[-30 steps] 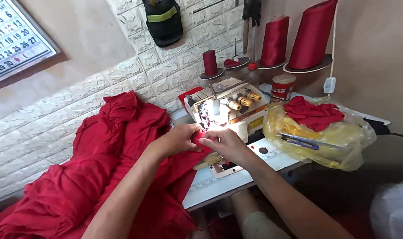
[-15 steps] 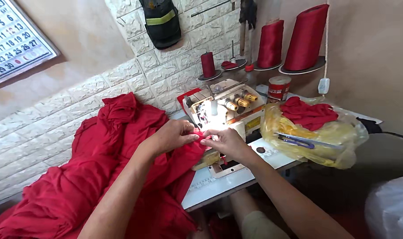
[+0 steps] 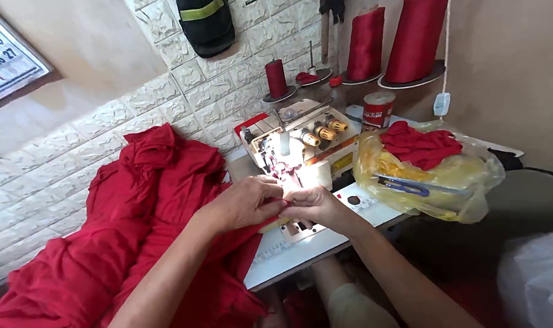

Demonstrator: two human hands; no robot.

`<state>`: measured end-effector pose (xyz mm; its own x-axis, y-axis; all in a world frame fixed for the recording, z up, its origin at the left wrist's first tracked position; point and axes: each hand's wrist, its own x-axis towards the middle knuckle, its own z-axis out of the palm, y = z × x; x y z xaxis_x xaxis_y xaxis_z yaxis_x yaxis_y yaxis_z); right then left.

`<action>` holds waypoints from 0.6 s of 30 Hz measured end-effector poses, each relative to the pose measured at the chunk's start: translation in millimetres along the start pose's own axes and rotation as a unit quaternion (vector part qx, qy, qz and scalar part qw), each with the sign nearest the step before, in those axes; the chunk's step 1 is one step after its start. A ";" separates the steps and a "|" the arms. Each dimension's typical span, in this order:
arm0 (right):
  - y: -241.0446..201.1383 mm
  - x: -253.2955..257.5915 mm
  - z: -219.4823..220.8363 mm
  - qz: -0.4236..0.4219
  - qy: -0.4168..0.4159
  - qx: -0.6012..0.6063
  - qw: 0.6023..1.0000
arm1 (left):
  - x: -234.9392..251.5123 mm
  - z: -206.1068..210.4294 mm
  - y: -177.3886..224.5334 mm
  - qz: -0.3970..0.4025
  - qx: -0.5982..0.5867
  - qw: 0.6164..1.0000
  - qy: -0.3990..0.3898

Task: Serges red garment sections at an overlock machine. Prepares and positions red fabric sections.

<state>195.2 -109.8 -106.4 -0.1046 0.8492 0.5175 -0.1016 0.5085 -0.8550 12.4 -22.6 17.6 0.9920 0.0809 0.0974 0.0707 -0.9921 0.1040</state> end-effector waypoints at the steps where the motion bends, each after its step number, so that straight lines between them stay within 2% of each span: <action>1: 3.3 -2.5 0.7 0.010 0.016 0.006 1.000 | 0.8 0.8 -6.8 -0.010 0.020 1.000 -0.008; 4: 8.3 -4.8 4.5 0.026 0.069 0.025 0.997 | 0.8 -1.0 -29.2 -0.067 0.065 0.996 -0.014; 10: 5.4 3.3 3.0 0.063 0.084 0.038 0.994 | -4.3 -4.0 -33.3 -0.098 -0.019 0.993 0.057; 14: -1.5 3.5 1.8 0.078 0.073 0.027 0.994 | 0.3 2.1 -22.9 -0.055 -0.052 0.995 0.072; 18: -4.2 -6.5 3.2 0.044 0.009 0.042 0.998 | 8.0 9.0 -14.3 -0.015 -0.106 0.994 0.019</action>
<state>193.2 -117.9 -106.1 -0.0987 0.8925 0.4401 -0.1757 0.4196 -0.8905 20.2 -8.6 8.0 0.9846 0.1178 0.1289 0.0724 -0.9471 0.3125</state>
